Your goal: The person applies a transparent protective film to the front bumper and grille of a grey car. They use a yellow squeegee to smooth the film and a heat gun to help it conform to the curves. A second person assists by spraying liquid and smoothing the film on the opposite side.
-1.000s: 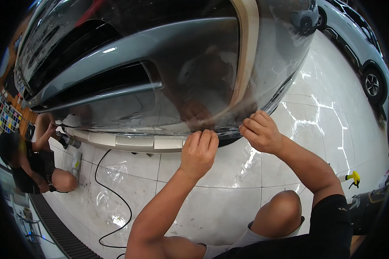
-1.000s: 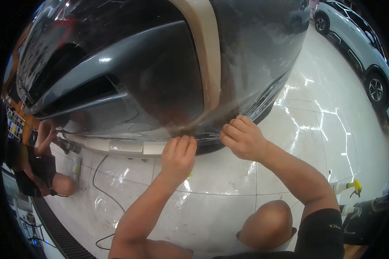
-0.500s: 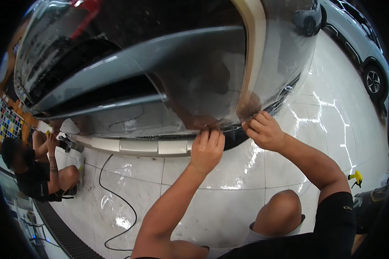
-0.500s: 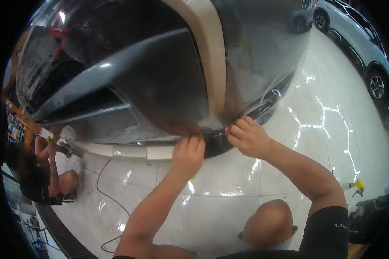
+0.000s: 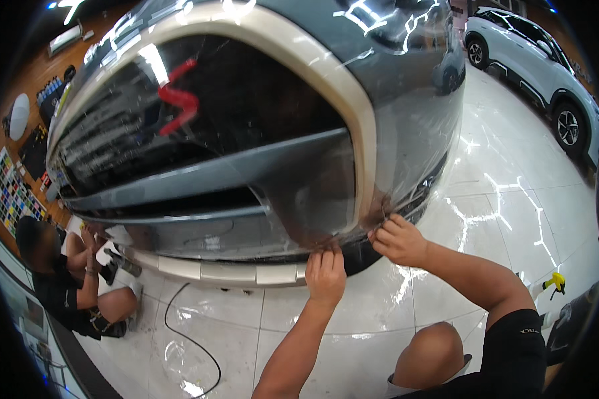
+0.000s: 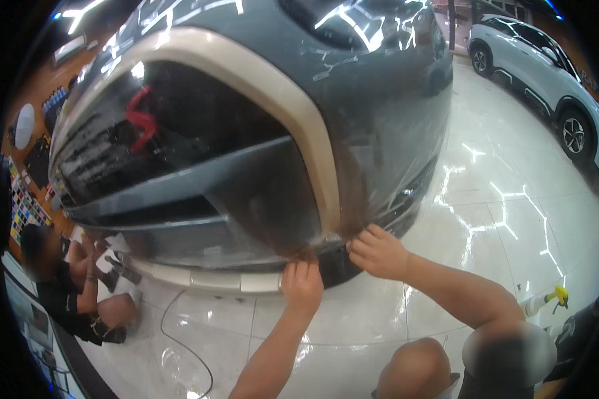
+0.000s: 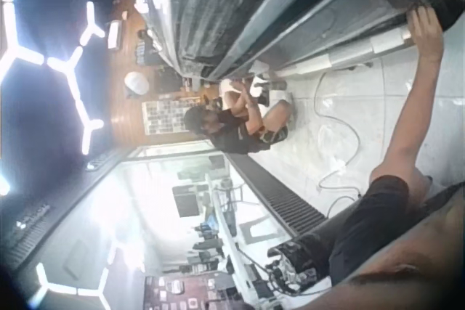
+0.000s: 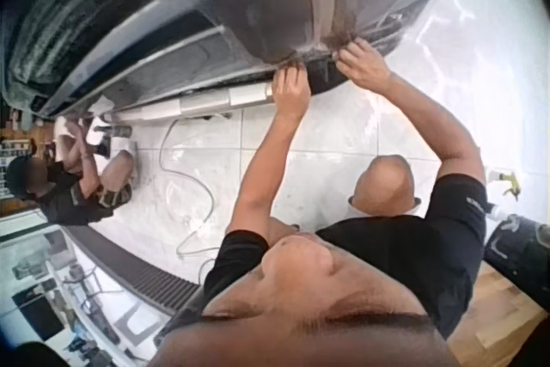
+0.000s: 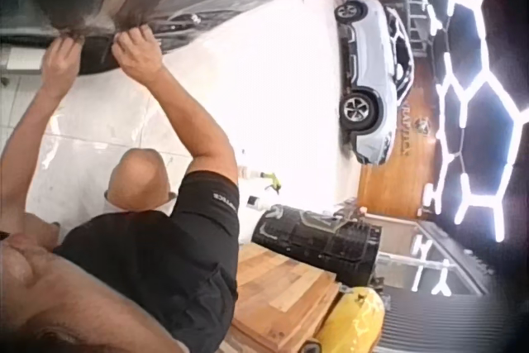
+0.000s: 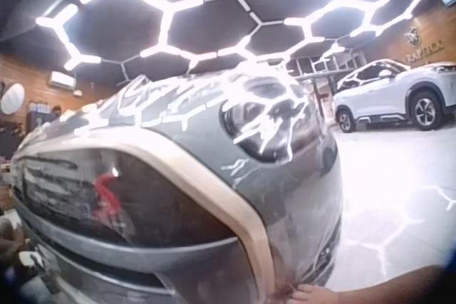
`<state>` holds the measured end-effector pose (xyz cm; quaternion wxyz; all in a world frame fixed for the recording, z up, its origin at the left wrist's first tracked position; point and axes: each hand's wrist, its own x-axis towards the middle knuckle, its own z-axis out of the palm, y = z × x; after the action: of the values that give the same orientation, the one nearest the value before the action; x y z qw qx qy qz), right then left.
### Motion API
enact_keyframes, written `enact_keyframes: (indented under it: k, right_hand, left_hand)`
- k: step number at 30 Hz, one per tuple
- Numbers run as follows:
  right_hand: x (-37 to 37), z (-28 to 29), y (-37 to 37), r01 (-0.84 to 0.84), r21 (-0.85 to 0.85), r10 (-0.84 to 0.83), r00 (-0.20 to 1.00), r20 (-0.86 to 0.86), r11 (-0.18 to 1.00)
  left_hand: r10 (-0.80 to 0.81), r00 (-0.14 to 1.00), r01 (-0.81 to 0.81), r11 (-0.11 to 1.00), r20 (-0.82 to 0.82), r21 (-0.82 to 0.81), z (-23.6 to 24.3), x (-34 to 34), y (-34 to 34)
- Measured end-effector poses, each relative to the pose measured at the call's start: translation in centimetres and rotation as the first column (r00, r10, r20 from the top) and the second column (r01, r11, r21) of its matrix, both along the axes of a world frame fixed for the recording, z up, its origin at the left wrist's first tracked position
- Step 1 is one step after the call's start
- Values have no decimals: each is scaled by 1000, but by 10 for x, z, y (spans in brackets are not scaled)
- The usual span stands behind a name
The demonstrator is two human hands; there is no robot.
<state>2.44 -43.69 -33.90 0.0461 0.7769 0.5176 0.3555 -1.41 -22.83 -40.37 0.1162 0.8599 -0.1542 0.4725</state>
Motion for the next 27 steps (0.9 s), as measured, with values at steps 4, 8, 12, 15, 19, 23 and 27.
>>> enact_keyframes:
  k: [4,8,12,15,19,23,27]
  right_hand:
    - [-6,-13,2,19,40,-19,1000,-4,999]
    - [-10,-10,6,11,27,-11,1000,19,1000]
    - [-21,-8,6,0,-6,0,1000,-5,1000]
    - [-14,-9,13,51,-58,-51,999,-2,997]
    - [-6,-4,10,82,-125,-89,995,-48,989]
    - [-4,-6,13,99,-125,-102,995,-17,987]
    - [-3,-12,12,102,-115,-98,994,45,988]
  left_hand:
    - [-21,1000,24,989,17,-143,-11,2,-7]
    - [-35,998,44,974,44,-221,-14,-1,-13]
    - [-53,996,70,961,69,-269,-20,-8,-12]
    - [-73,995,87,964,63,-253,-16,-6,-3]
    - [-91,992,110,962,87,-248,-22,2,-6]
    - [-77,993,100,944,86,-314,-20,1,-9]
    - [-94,995,102,951,40,-292,-19,-4,-7]
